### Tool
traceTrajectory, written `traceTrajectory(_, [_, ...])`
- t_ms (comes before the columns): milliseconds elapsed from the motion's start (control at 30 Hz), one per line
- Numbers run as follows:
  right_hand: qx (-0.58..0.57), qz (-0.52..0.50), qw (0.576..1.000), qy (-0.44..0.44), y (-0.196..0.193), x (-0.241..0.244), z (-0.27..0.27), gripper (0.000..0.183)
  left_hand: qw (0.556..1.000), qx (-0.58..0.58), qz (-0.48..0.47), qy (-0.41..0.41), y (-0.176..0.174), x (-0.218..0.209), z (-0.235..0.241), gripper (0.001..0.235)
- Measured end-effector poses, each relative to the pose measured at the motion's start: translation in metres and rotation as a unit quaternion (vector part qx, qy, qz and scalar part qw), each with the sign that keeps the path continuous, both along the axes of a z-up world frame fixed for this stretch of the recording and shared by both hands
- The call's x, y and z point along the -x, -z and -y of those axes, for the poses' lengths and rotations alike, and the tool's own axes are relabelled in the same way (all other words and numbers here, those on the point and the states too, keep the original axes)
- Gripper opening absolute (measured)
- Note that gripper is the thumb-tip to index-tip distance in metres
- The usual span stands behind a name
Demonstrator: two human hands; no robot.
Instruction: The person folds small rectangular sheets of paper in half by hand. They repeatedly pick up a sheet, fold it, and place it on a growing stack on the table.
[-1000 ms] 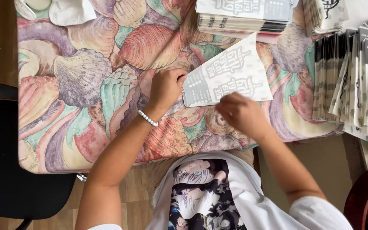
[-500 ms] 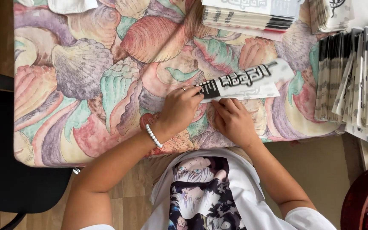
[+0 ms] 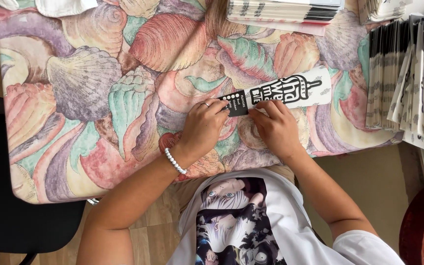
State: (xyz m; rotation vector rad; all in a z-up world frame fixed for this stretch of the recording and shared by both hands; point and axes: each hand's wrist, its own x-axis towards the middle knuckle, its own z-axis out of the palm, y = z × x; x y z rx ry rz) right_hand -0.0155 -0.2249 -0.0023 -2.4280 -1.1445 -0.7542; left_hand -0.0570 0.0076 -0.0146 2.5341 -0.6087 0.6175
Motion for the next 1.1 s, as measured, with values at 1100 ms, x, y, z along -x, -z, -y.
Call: traceTrajectory(1100, [0.166, -0.017, 0.985, -0.049, -0.043, -0.013, 0.048, 0.016, 0.995, -0.08, -0.059, 0.008, -0.028, 0.002, -0.004, 0.011])
